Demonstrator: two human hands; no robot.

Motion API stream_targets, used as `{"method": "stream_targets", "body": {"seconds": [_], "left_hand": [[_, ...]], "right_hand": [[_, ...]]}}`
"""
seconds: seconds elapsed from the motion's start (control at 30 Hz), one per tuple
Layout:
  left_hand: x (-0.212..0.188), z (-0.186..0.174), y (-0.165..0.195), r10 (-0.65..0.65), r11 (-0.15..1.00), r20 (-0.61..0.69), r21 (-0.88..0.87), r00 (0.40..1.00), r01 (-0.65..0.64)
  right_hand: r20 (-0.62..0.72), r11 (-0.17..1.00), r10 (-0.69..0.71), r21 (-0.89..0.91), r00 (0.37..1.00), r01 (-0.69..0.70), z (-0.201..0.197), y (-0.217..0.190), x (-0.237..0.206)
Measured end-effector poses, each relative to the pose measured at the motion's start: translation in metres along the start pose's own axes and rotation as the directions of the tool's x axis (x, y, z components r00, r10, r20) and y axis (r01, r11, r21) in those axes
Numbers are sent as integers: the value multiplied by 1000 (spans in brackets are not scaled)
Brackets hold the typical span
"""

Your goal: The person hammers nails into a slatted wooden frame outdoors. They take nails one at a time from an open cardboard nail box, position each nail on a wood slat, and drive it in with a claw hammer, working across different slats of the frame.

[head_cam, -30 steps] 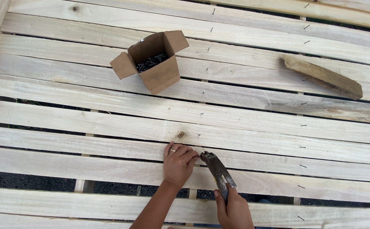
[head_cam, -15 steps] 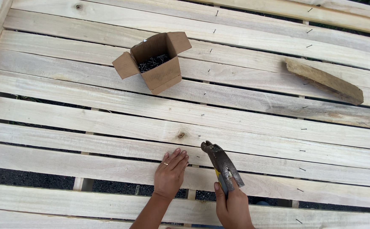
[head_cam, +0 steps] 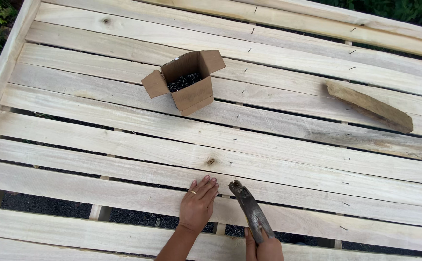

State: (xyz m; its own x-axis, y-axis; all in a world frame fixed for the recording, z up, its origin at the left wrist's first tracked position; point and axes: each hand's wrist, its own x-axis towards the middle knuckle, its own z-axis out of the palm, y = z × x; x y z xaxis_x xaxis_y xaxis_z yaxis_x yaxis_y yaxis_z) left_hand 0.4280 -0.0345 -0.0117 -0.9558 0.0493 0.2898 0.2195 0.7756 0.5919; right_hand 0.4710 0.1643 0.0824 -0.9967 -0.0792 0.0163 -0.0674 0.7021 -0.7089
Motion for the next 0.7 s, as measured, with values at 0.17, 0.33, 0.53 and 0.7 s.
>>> {"method": "stream_targets", "body": {"seconds": [0.17,0.33,0.53,0.7], "left_hand": [[18,-18,12,-30,999,-35,-46,999,28],[125,-70,-13,53,998,-371,-10,927,-61],[323,-115,-32,-288,957,252,48,924,285],[371,-126,-29,-431,902,420,161,799,402]], "right_hand": [[169,919,394,-85,903,-385,13,7,39],[85,922,384,12,919,-386,-12,-33,102],[90,912,366,164,926,-376,-22,-78,135],[260,716,512,396,818,-574,-24,-86,134]]}}
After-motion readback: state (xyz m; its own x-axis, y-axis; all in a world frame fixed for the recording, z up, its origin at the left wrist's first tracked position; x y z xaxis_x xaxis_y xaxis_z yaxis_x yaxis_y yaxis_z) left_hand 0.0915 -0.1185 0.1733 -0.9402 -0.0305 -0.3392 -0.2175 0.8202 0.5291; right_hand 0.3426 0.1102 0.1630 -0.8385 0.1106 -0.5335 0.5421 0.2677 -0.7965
